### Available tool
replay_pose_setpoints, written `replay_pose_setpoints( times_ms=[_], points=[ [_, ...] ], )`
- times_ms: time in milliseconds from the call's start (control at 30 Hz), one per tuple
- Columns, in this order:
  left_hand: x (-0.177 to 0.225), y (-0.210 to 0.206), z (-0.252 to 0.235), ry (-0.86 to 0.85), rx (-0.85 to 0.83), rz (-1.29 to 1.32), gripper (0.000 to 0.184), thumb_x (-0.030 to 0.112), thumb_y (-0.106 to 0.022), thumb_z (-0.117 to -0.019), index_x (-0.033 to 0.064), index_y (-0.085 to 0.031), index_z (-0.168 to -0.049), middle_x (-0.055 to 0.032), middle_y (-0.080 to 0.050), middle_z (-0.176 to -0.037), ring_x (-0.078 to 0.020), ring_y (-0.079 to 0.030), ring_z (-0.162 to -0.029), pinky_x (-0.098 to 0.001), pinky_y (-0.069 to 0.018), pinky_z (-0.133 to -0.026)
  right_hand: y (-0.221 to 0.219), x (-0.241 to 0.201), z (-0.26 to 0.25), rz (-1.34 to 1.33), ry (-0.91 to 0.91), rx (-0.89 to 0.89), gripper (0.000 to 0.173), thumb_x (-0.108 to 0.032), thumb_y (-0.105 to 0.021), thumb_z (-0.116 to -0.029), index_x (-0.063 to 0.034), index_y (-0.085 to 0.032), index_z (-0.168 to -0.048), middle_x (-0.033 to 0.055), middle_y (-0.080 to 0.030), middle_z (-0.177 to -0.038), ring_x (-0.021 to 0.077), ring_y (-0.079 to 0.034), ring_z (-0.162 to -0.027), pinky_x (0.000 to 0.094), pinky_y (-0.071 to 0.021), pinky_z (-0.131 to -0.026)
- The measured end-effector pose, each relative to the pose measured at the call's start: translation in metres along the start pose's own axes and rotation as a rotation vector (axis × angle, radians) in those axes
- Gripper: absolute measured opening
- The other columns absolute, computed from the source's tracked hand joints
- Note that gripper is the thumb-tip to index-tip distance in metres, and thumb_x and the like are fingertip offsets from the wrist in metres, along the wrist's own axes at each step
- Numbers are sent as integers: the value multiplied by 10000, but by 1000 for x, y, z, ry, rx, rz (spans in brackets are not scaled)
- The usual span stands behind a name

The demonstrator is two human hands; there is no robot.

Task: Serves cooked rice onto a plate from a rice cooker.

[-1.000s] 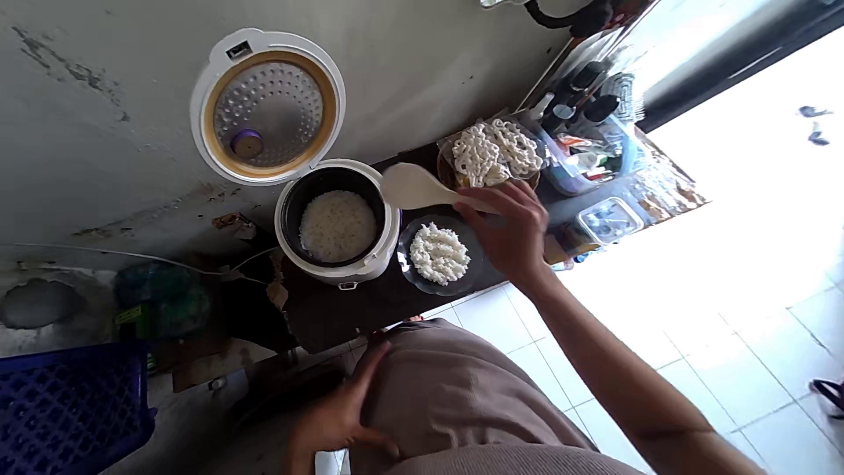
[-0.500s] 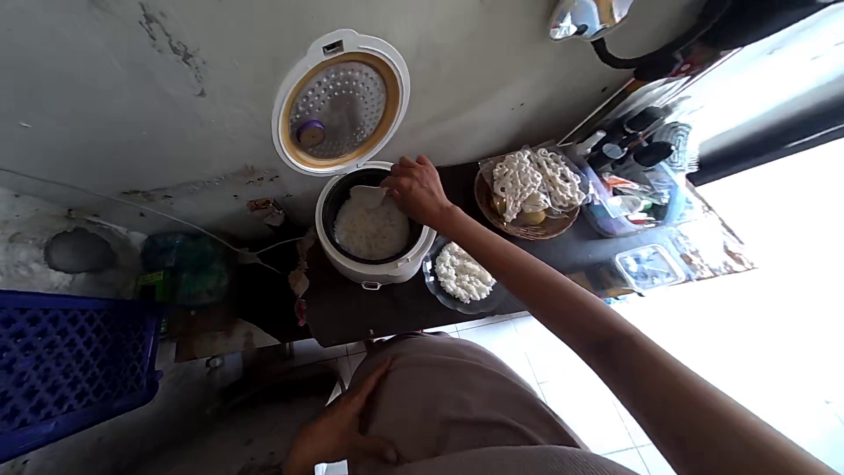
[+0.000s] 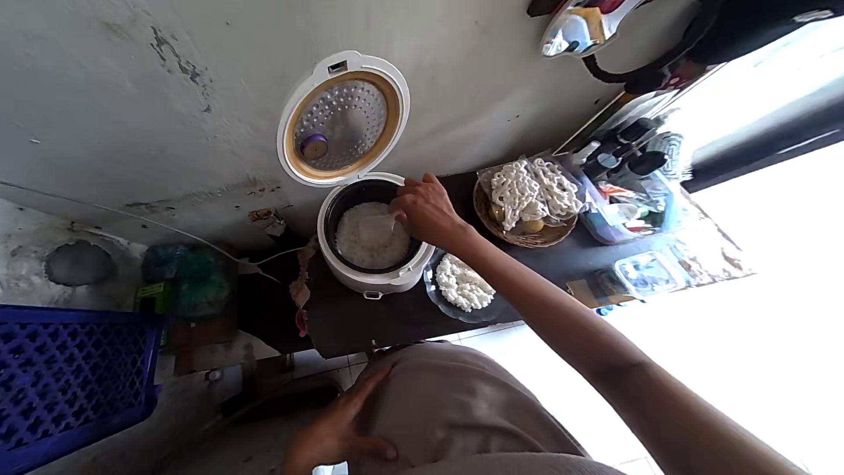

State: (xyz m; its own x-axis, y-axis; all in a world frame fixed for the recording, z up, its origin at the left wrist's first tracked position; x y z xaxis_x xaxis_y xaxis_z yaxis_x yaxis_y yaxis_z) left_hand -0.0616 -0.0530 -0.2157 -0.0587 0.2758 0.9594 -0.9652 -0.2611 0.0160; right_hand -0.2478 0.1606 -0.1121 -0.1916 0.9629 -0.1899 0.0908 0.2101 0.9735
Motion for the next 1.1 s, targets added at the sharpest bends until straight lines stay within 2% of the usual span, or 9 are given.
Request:
replay_pose_setpoints(
  times_ms=[233,433,533,633,733,833,933,1000,1100],
  points=[
    [-3,-1,-2,26,-2,-29,949,275,-815,-835,-44,-305,-1569,-247,-360,-1597,-280,-362,-1492,-397,-299,-1223,-30,4,6,-232,-55,-169,132,-76,-769,-876,-76,-806,-1002,168,-732,-949,375,-647,-986,557,-442,-891],
    [-1,-2,-6,29,-8,-25,953,305,-815,-836,-42,-311,-1567,-250,-378,-1585,-280,-377,-1483,-396,-310,-1218,-32,24,11,-434,-255,-158,160,-154,-776,-906,-91,-800,-1051,199,-726,-1052,410,-651,-1051,620,-458,-935],
    [0,2,-7,67,38,-40,881,280,-803,-852,-40,-363,-1545,-249,-431,-1547,-283,-435,-1442,-400,-351,-1191,-24,36,18,-499,-334,-88,165,-177,-772,-918,-103,-796,-1063,184,-744,-1052,410,-681,-1024,652,-489,-877],
    [-3,19,-4,108,223,-103,670,267,-722,-931,-50,-482,-1471,-226,-543,-1459,-286,-534,-1359,-420,-409,-1153,-13,55,30,-516,-388,-5,173,-208,-770,-923,-116,-795,-1068,174,-743,-1053,408,-679,-1025,662,-485,-870],
    [-3,46,2,72,480,-124,508,258,-605,-989,-73,-565,-1373,-211,-638,-1341,-280,-645,-1215,-425,-506,-1050,-1,83,58,-613,-421,69,186,-193,-768,-926,-87,-781,-1078,162,-745,-1047,365,-693,-983,640,-507,-854],
    [3,77,12,2,708,-125,453,269,-551,-1014,-70,-597,-1311,-167,-688,-1240,-180,-689,-1096,-342,-558,-947,24,104,102,-714,-464,138,213,-129,-768,-916,-49,-751,-1113,121,-742,-1048,224,-697,-923,474,-559,-844],
    [18,106,27,-58,864,-177,437,247,-523,-1030,-94,-584,-1297,-159,-690,-1226,-119,-682,-1080,-281,-554,-932,53,125,160,-692,-579,285,242,-62,-767,-892,-19,-735,-1129,113,-735,-1056,163,-688,-938,389,-563,-863],
    [29,122,36,-94,928,-231,439,225,-517,-1034,-121,-559,-1301,-179,-669,-1245,-109,-672,-1083,-272,-549,-929,69,130,206,-536,-620,448,257,-91,-778,-867,-6,-748,-1107,139,-732,-1041,215,-685,-966,426,-555,-884],
    [48,142,44,-132,1019,-311,434,169,-509,-1024,-169,-522,-1296,-234,-637,-1268,-109,-664,-1080,-261,-541,-923,59,115,258,-227,-627,692,225,-121,-733,-893,48,-773,-1036,239,-737,-974,406,-674,-924,562,-499,-875]
  ],
)
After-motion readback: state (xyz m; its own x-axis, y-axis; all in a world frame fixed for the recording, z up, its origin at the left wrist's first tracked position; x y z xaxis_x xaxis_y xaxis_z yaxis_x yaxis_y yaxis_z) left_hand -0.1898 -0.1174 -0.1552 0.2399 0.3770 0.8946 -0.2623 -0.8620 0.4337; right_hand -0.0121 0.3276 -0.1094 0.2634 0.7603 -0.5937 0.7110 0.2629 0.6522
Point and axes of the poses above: each hand's wrist, its own z-axis away from the middle knuckle, its own y-axis out of the back of the hand, x = y × z, the point moved 10 cm from there along -z, towards the middle knuckle
